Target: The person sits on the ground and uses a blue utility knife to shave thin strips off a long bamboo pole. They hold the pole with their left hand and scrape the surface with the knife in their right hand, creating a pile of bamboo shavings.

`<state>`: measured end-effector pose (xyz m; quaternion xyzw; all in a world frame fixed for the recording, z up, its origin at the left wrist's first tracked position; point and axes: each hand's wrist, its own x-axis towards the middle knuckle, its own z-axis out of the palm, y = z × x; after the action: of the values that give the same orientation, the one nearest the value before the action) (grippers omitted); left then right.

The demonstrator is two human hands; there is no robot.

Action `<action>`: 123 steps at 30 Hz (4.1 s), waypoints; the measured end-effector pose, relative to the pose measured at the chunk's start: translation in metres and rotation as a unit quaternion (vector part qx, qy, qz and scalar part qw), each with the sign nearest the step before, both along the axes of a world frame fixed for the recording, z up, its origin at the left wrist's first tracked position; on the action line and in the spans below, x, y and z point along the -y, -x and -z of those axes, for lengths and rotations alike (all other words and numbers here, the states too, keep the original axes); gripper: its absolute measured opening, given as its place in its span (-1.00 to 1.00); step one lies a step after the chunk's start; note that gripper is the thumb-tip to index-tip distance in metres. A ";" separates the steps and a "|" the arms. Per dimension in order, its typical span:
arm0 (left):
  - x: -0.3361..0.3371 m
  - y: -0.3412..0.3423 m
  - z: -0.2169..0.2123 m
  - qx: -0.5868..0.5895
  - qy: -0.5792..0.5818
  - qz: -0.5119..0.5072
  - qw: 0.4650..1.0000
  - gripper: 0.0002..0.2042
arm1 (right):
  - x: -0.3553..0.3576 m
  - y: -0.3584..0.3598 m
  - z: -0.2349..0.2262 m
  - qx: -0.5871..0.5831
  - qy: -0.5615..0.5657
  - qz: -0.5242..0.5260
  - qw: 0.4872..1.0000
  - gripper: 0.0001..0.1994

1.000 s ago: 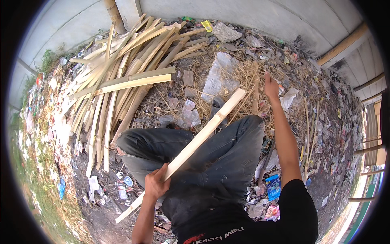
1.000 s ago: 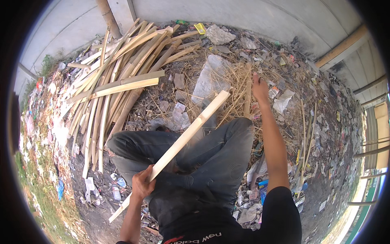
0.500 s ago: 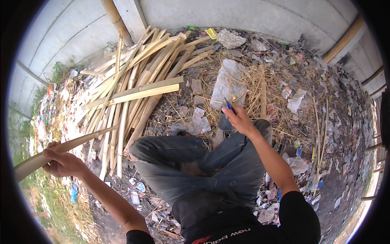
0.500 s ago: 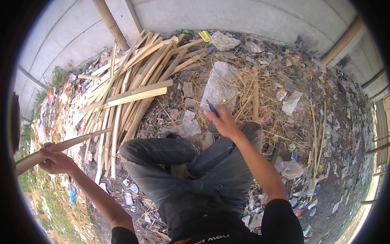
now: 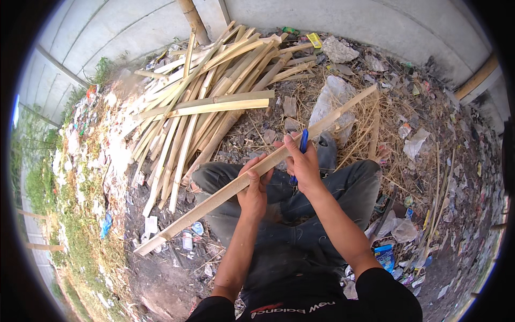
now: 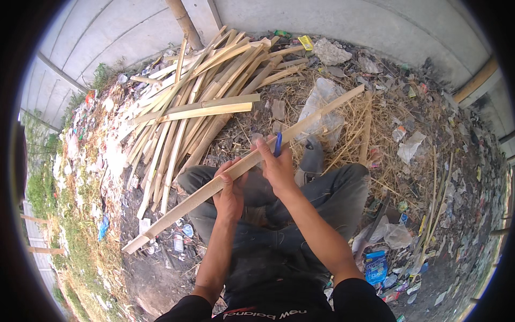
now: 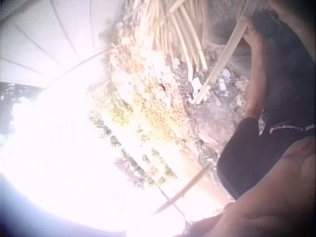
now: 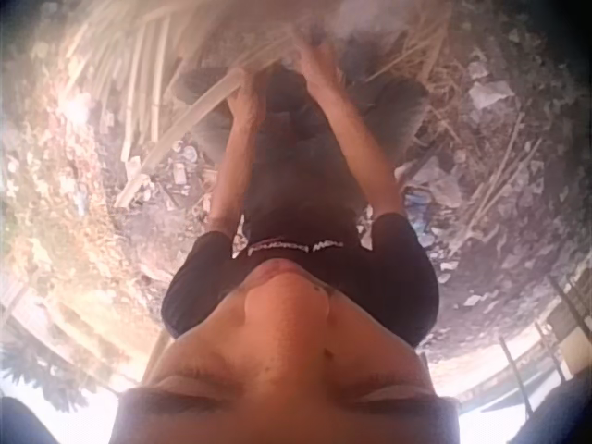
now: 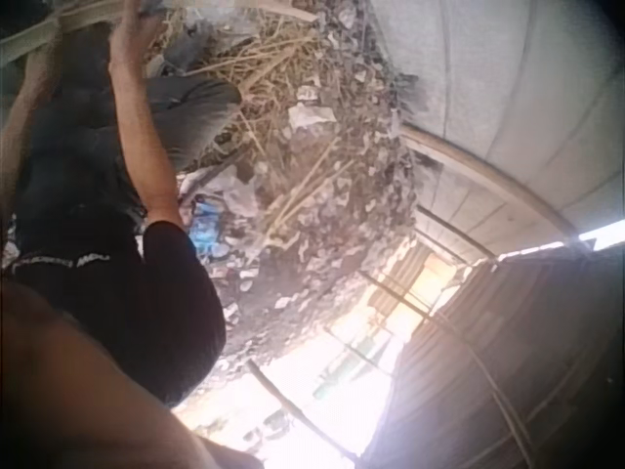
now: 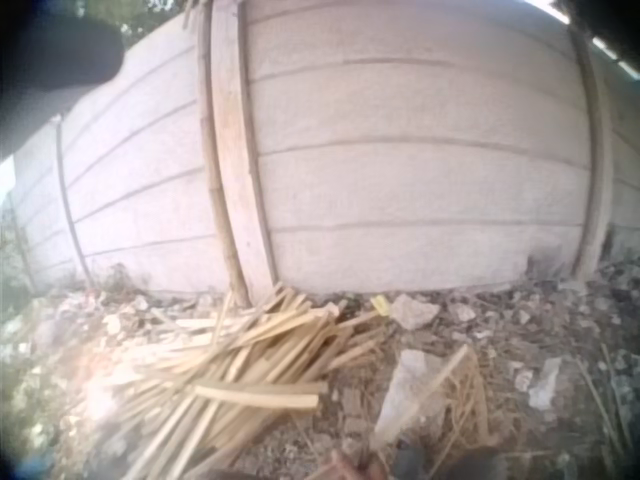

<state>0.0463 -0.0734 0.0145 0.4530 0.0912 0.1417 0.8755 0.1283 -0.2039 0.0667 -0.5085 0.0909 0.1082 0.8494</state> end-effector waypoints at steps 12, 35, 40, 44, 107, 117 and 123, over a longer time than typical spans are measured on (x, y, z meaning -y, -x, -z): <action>-0.035 0.049 -0.055 0.092 -0.708 -0.146 0.685 -0.66 | 0.068 -0.030 0.037 0.068 0.036 0.054 0.996 -0.78; -0.032 0.034 -0.043 -0.153 -0.426 0.231 0.861 -0.79 | 0.041 0.070 0.027 0.271 0.545 -0.252 0.753 -0.48; -0.030 0.035 -0.034 -0.132 -0.531 0.161 0.822 -0.80 | 0.034 0.056 0.024 0.291 0.581 -0.274 0.709 -0.45; -0.034 0.044 -0.036 -0.169 -0.531 0.170 0.813 -0.78 | 0.072 -0.008 0.036 0.198 0.668 -0.129 0.705 -0.41; -0.018 0.039 -0.038 -0.174 -0.511 0.101 0.836 -0.59 | 0.043 0.046 0.010 0.323 0.588 -0.282 0.686 -0.45; -0.018 0.046 -0.024 -0.194 -0.466 0.134 0.853 -0.57 | 0.053 0.038 0.014 0.335 0.587 -0.245 0.695 -0.46; -0.028 0.055 -0.025 -0.205 -0.416 0.128 0.876 -0.63 | 0.068 -0.002 0.028 0.248 0.593 -0.192 0.741 -0.45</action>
<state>-0.0084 -0.0452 0.0394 0.8022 0.1425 -0.0430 0.5782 0.1301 -0.2720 0.0383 -0.9250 -0.1772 0.0631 0.3301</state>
